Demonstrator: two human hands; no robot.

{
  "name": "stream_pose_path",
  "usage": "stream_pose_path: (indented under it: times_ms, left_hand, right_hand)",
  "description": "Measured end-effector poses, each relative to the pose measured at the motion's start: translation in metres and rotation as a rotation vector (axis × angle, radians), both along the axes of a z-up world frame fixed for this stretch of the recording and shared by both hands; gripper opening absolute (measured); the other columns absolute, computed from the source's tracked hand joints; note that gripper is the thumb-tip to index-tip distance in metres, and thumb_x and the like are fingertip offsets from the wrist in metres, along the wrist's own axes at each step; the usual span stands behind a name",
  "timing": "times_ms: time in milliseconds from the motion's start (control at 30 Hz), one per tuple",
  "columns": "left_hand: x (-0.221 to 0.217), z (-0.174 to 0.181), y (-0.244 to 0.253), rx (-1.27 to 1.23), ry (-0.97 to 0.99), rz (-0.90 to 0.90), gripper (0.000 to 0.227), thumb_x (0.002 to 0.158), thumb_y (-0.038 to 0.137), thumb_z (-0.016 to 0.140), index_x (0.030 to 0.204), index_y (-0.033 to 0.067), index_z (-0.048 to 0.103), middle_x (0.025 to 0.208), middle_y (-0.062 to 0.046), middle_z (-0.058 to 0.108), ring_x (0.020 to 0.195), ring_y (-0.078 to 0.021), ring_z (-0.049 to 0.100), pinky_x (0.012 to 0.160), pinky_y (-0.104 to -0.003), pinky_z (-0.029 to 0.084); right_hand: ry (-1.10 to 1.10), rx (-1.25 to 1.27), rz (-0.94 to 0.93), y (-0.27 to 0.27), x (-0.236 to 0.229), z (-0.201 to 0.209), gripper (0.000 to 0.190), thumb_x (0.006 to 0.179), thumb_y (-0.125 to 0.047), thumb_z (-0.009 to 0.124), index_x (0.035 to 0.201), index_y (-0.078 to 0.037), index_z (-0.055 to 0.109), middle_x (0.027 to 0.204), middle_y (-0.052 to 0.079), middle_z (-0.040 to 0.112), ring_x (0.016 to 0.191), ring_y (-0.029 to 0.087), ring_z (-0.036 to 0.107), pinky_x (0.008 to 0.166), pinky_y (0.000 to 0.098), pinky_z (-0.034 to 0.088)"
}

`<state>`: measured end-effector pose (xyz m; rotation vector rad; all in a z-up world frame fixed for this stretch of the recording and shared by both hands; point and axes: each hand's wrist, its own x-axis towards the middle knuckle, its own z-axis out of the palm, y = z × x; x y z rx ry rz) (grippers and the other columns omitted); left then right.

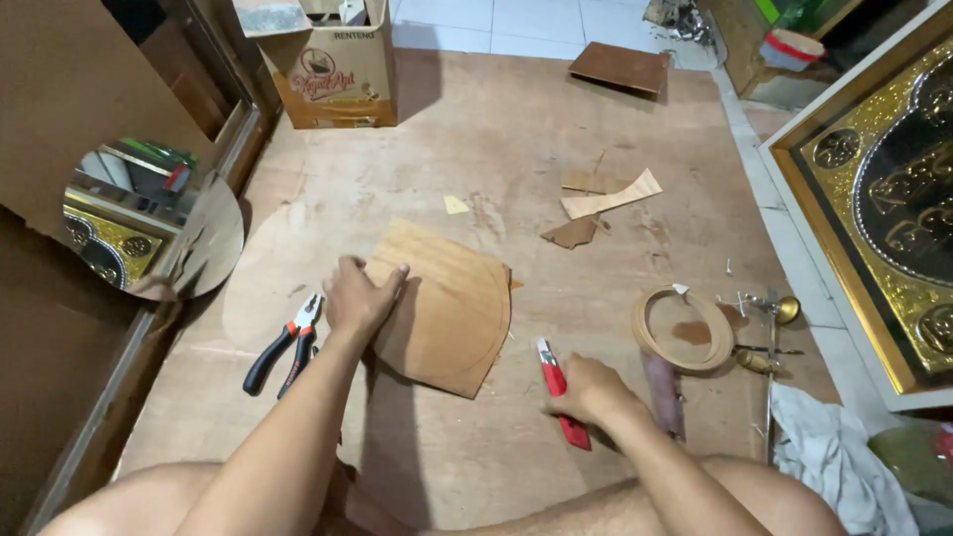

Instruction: Tracing a circular template onto a plywood sheet and cutting it out using a utility knife.

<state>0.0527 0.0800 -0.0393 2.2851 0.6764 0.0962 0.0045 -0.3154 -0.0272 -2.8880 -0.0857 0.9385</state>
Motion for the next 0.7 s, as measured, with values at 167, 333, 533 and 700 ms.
stream_pose_path:
  times_ms: [167, 333, 533, 700]
  left_hand:
    - [-0.026, 0.042, -0.091, 0.309, 0.032, -0.256, 0.090, 0.098, 0.057, 0.076, 0.172, 0.0181, 0.042, 0.177, -0.020, 0.033, 0.166, -0.0549, 0.022, 0.126, -0.081, 0.026]
    - [-0.075, 0.086, -0.119, 0.249, 0.462, -0.648, 0.098, 0.103, 0.076, 0.058, 0.183, 0.0310, 0.023, 0.193, -0.013, 0.003, 0.171, -0.0604, -0.008, 0.125, -0.090, 0.013]
    - [-0.049, 0.020, -0.058, 0.413, 0.365, -0.828, 0.114, 0.074, 0.094, 0.072, 0.169, 0.0432, 0.033, 0.191, -0.005, 0.002, 0.170, -0.0602, -0.009, 0.132, -0.083, 0.004]
    - [-0.055, 0.038, -0.068, 0.438, 0.347, -0.863, 0.124, 0.067, 0.105, 0.067, 0.151, 0.0171, 0.046, 0.190, -0.018, 0.010, 0.172, -0.0562, -0.006, 0.136, -0.077, 0.001]
  right_hand:
    - [-0.053, 0.383, -0.353, -0.027, 0.031, -0.053, 0.042, 0.089, -0.046, 0.072, 0.114, -0.013, 0.081, 0.099, 0.014, 0.084, 0.095, 0.032, 0.084, 0.082, 0.0498, 0.070]
    - [-0.062, 0.924, -0.807, 0.021, 0.020, -0.010, 0.048, 0.108, -0.033, 0.052, 0.143, -0.001, 0.059, 0.108, 0.014, 0.056, 0.081, 0.032, 0.067, 0.063, 0.0525, 0.071]
    - [-0.042, 0.895, -0.731, 0.041, 0.017, -0.002, 0.036, 0.104, -0.027, 0.056, 0.130, -0.004, 0.067, 0.093, 0.009, 0.061, 0.062, 0.019, 0.060, 0.042, 0.0315, 0.054]
    - [-0.054, 0.899, -0.648, 0.055, 0.039, -0.003, 0.049, 0.114, -0.042, 0.053, 0.136, 0.000, 0.066, 0.090, 0.013, 0.065, 0.061, 0.022, 0.067, 0.042, 0.0339, 0.059]
